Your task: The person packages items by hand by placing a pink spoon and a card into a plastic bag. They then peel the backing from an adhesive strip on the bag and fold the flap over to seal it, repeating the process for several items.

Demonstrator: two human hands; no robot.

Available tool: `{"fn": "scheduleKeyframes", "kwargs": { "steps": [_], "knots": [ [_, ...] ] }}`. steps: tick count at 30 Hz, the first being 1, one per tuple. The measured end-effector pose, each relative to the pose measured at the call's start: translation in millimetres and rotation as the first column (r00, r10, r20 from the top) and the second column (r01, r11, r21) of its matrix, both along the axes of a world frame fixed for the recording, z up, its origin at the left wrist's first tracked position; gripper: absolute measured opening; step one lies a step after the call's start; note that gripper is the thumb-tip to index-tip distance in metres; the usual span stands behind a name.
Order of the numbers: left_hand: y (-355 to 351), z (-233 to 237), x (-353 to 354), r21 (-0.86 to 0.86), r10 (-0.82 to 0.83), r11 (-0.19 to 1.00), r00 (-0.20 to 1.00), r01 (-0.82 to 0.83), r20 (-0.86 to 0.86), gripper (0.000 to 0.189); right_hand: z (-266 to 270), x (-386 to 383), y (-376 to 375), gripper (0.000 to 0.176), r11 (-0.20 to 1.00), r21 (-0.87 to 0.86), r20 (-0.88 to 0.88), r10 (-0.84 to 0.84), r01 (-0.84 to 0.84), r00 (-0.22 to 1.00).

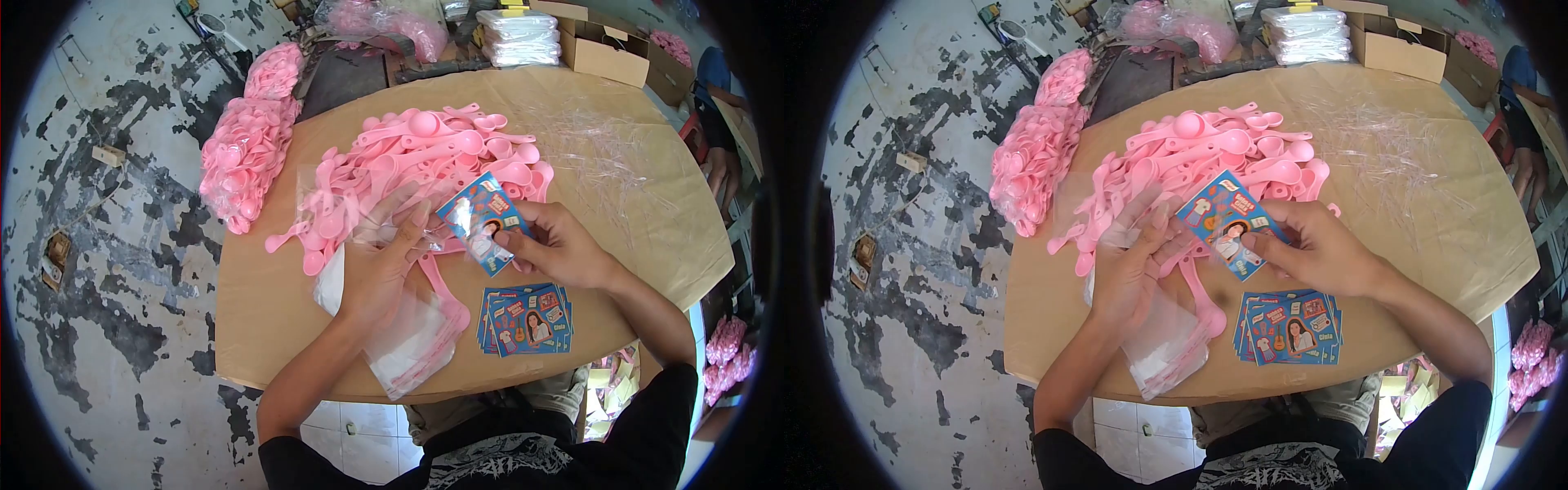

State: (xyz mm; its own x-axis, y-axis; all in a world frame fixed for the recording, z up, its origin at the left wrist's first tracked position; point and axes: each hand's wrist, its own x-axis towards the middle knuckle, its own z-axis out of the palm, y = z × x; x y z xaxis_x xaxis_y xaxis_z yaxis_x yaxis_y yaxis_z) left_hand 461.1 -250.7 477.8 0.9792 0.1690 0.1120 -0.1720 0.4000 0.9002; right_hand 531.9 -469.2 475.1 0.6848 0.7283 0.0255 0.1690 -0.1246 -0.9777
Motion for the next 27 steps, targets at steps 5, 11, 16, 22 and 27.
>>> {"fn": "scheduleKeyframes", "kwargs": {
  "steps": [5, 11, 16, 22, 27],
  "knots": [
    [-2, -1, -1, 0.122, -0.004, 0.993, 1.0, 0.007, -0.03, 0.039, -6, -3, 4, 0.019, 0.997, 0.005, 0.127, 0.073, -0.074, 0.989],
    [-5, -5, -7, 0.256, -0.093, 0.96, 0.991, 0.116, -0.1, 0.036, -5, -9, 5, 0.019, 0.996, 0.093, 0.023, 0.005, -0.007, 1.0],
    [-10, -2, -12, 0.276, -0.098, 0.954, 0.991, 0.12, -0.09, 0.037, -4, -15, 12, 0.025, 0.987, 0.158, 0.004, -0.012, 0.011, 1.0],
    [-18, 2, -13, 0.258, -0.201, 0.952, 0.972, 0.165, 0.123, 0.052, 13, -29, 19, 0.031, 0.982, 0.186, -0.089, -0.022, 0.038, 0.996],
    [-2, 7, -8, 0.054, -0.289, 0.957, 0.943, 0.284, 0.163, 0.059, 13, -28, 26, 0.025, 0.971, 0.221, -0.129, -0.061, 0.089, 0.99]
  ]
}}
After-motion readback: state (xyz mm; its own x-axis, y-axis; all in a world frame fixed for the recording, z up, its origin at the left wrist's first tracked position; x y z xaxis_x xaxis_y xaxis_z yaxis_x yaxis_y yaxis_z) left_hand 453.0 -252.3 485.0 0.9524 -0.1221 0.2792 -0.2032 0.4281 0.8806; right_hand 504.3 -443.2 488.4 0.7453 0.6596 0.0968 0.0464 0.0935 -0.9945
